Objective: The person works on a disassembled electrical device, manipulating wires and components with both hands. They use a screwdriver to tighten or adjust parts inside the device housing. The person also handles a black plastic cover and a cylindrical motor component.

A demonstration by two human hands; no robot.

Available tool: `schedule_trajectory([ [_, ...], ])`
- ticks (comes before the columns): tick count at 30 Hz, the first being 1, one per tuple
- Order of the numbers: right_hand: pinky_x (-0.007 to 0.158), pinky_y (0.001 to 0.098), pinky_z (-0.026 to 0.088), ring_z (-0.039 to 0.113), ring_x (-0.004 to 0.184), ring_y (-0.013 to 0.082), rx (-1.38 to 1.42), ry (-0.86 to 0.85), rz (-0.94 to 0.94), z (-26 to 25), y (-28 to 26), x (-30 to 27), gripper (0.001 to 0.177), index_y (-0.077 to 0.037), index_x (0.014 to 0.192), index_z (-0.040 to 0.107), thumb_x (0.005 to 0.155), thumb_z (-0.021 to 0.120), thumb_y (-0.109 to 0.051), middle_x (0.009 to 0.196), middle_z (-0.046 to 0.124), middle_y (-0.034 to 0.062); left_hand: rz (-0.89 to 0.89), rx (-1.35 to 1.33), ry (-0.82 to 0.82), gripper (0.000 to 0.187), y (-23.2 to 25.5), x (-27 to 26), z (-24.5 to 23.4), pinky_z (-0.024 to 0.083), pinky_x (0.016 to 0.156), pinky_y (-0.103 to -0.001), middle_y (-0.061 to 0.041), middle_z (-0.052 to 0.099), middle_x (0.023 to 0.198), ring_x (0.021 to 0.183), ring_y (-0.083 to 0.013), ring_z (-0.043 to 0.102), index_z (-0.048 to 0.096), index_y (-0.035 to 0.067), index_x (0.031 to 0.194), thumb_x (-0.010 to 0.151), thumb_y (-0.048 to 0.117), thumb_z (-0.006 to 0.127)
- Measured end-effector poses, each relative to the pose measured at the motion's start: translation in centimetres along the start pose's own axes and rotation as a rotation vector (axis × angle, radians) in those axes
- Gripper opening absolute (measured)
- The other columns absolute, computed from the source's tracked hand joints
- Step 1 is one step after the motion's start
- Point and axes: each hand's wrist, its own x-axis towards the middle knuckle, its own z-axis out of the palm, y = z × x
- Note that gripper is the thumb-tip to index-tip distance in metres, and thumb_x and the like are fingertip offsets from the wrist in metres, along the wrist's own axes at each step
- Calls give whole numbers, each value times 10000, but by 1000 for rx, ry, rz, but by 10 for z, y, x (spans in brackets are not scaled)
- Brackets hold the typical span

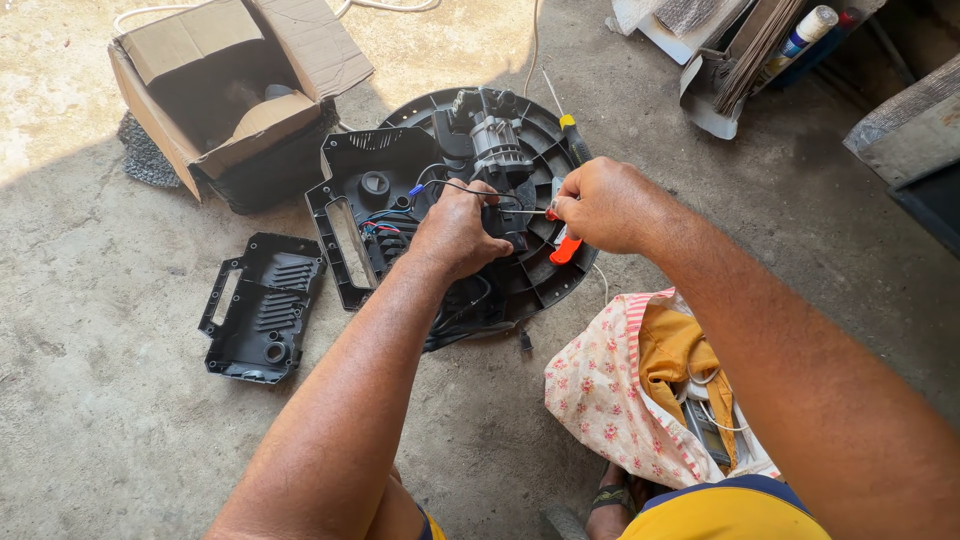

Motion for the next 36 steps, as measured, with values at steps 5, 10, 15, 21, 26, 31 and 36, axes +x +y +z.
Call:
schedule_trajectory([
  [5,788,396,594,766,775,191,9,-18,-1,-1,-4,0,223,-81,923,794,940,649,-250,808,794,95,8,4,-4,835,-2,0,0,571,996,-377,-106,462,1418,1268,-271,589,561,230,1415,691,379,949],
  [10,773,405,596,761,766,186,-4,-11,16,-4,-5,-1,231,-83,926,794,950,644,-257,805,791,94,7,2,-8,847,-1,2,1,573,995,-371,-114,455,1420,1265,-274,590,558,230,1416,684,386,954],
  [15,777,407,594,760,768,188,-15,-5,18,-3,-4,0,241,-81,923,797,949,648,-269,808,791,96,11,7,-7,852,-2,2,0,571,997,-373,-117,455,1420,1265,-278,593,558,229,1416,681,388,957],
  [21,808,422,599,765,824,227,-107,13,-28,-4,-8,3,236,-101,977,818,940,659,-271,863,790,114,10,-2,-4,851,-3,1,1,561,1017,-372,-112,450,1427,1279,-275,584,552,232,1419,683,373,955],
  [26,888,457,595,748,928,313,-264,25,-42,-7,-28,6,252,-137,1081,822,941,677,-288,1025,766,165,13,-47,9,841,-4,1,5,558,1035,-362,-103,440,1425,1279,-276,585,536,227,1424,696,337,943],
  [31,913,474,605,762,979,322,-254,-10,58,-9,-46,5,258,-154,1135,794,934,661,-245,1100,764,176,27,-67,13,836,-9,4,8,542,1043,-366,-119,421,1408,1298,-294,551,533,224,1411,696,339,950],
  [36,908,476,592,730,1002,356,-280,73,10,-4,-49,1,240,-146,1111,783,916,683,-243,1108,745,181,32,-76,13,850,-6,2,7,550,1038,-372,-119,427,1405,1276,-299,573,527,211,1418,691,338,949],
])
